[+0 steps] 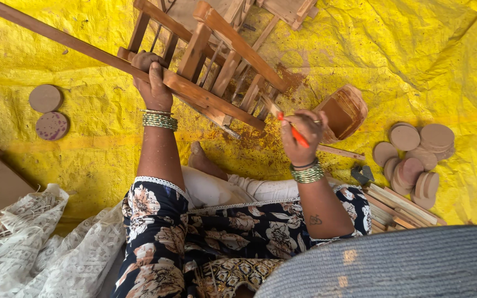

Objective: The person sits on a yellow tarp on the floor and applies brown stain with a brush to small wooden chair frames, holding each chair steady with one hand while brushing the slats and legs, dipping the brush into a stain container between strokes.

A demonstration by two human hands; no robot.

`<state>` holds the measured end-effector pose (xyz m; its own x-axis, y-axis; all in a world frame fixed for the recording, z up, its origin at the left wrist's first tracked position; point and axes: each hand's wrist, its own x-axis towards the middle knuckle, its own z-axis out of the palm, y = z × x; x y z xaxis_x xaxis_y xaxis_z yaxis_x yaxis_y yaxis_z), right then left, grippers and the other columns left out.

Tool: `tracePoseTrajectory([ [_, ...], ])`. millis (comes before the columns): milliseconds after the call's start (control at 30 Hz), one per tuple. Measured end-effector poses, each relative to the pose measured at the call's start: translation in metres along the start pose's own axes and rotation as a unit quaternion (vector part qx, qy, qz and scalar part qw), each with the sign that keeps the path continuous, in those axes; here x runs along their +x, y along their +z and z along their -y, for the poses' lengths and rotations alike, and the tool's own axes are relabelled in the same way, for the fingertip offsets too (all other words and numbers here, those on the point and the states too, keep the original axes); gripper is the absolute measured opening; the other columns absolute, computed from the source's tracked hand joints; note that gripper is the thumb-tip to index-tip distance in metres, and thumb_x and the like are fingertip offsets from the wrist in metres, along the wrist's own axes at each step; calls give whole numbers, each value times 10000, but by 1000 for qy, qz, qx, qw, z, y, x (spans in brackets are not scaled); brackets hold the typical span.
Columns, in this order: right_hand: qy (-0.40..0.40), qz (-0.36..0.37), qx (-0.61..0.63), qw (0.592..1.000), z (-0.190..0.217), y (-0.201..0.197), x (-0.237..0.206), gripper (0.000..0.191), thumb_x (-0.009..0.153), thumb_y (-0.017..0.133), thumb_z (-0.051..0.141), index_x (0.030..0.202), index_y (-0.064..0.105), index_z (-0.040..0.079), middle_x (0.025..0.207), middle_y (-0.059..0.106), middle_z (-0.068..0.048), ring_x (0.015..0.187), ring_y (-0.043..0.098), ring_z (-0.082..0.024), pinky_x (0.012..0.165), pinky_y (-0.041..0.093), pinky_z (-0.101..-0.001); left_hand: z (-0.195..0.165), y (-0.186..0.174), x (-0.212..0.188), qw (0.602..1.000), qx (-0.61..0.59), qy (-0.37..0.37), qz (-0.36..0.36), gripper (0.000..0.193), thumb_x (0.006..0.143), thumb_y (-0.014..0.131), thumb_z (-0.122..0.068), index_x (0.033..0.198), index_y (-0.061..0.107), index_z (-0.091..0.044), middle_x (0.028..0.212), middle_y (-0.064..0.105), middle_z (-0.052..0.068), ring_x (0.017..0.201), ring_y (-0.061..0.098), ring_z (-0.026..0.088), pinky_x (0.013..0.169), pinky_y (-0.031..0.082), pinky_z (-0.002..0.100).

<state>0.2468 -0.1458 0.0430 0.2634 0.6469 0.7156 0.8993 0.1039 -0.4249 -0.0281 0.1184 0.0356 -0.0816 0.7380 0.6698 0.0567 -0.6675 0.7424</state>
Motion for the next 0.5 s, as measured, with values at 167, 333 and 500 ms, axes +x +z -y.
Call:
tracePoseTrajectory([
  [167,-34,11,-16,999,2,13,3,61,981,729,187,1029,730,149,1070,758,-28,1119,658,-230,1174,226,-436,1,-1,-3,1000,13,19,7,288,1034,538,-257,953,607,10,1026,587,150,1036,565,309,989,464,468],
  [333,12,15,9,1000,-5,-3,9,46,988,718,194,1015,732,160,1031,745,-12,1092,663,-211,1166,243,-433,-3,2,-3,1000,3,7,8,287,1017,536,-257,940,605,11,1014,590,146,1033,569,308,990,473,465],
  [500,-10,19,19,1000,-7,6,4,51,994,731,211,1030,732,176,1028,754,11,1089,665,-199,1148,264,-403,-5,5,-2,999,25,31,6,301,1031,533,-258,925,607,13,994,602,148,1060,565,326,1102,416,494],
])
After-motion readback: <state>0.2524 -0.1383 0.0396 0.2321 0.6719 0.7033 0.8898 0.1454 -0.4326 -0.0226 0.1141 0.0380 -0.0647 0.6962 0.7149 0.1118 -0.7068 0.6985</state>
